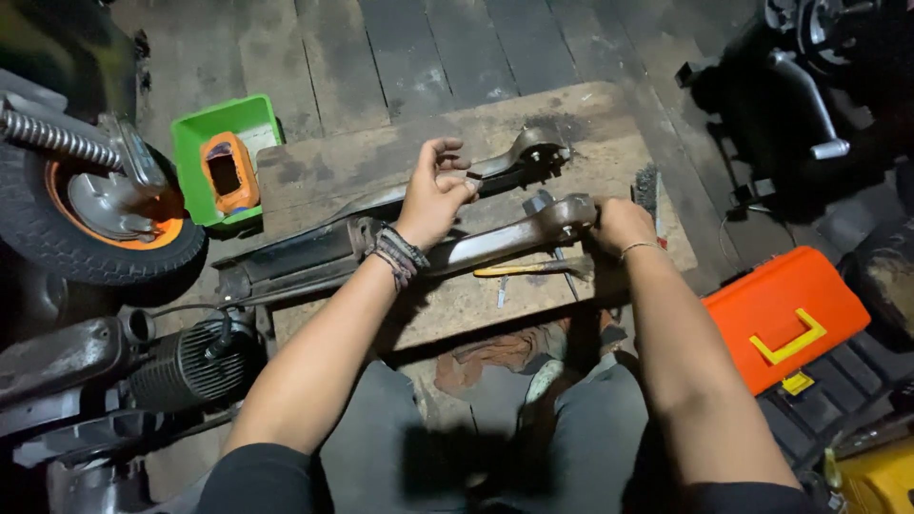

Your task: The person sits on the floor and uses a wire brush to scrub a small metal part held in their left hand. They repeatedly brush the part and occasionally rotate it to clean different sides.

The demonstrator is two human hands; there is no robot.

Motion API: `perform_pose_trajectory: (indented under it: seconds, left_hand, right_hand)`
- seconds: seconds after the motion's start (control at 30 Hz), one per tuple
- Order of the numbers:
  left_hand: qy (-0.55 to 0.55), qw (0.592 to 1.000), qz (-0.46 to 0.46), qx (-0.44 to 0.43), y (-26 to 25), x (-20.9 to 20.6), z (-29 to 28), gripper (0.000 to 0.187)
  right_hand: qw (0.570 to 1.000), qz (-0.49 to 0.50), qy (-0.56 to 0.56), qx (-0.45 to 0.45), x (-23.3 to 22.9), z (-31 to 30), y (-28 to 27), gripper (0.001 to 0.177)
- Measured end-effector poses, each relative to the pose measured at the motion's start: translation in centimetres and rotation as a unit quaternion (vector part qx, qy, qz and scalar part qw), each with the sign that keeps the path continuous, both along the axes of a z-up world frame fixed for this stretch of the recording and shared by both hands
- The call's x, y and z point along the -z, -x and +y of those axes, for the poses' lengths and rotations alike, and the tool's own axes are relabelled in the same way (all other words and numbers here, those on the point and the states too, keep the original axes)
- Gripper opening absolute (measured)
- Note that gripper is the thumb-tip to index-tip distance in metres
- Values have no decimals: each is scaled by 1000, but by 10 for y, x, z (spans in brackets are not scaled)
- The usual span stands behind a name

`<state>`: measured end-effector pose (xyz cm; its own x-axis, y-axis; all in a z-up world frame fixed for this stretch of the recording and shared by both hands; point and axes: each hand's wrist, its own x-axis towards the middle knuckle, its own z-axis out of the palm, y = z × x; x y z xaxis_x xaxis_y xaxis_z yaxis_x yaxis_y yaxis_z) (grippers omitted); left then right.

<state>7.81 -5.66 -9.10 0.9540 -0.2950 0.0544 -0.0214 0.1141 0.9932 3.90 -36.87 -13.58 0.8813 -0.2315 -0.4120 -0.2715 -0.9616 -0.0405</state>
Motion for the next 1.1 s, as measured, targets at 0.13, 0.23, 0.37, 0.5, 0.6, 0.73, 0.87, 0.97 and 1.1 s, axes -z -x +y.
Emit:
perform_pose_trajectory:
  seconds: [0.13,0.23,0.37,0.5,0.6,0.73,0.87,0.97,1.1]
  left_hand:
    - [-11,1000,15,-12,1,8,10,54]
    - [-17,999,33,-11,6,9,15,54]
    - [-30,999,28,-20,4,6,20,54]
    - [-35,998,-14,-58,-18,19,39,52]
    - [-44,995,-24,-86,-21,13,62,50]
    - [-49,991,-7,-121,-14,13,95,41]
    - [-96,981,-46,-165,-4,11,140,44]
    - [-90,973,-56,-206,7,2,173,46]
    - [-70,966,-27,-249,35,-30,201,46]
  right_hand:
    - [1000,-4,-9,-1,-16,6,8,38]
    - [999,-8,-33,4,-6,-6,8,41]
    - [995,-87,-51,21,48,-49,-9,34]
    - [981,-183,-43,41,30,-52,1,28]
    - [944,-321,-68,29,29,-61,-11,24]
    - [872,-456,-175,-19,-14,-17,-6,16]
    - [803,-541,-163,-187,-48,41,0,20]
    - [784,-540,-167,-257,-58,78,1,21]
    - [798,-473,-197,-318,-68,114,8,24]
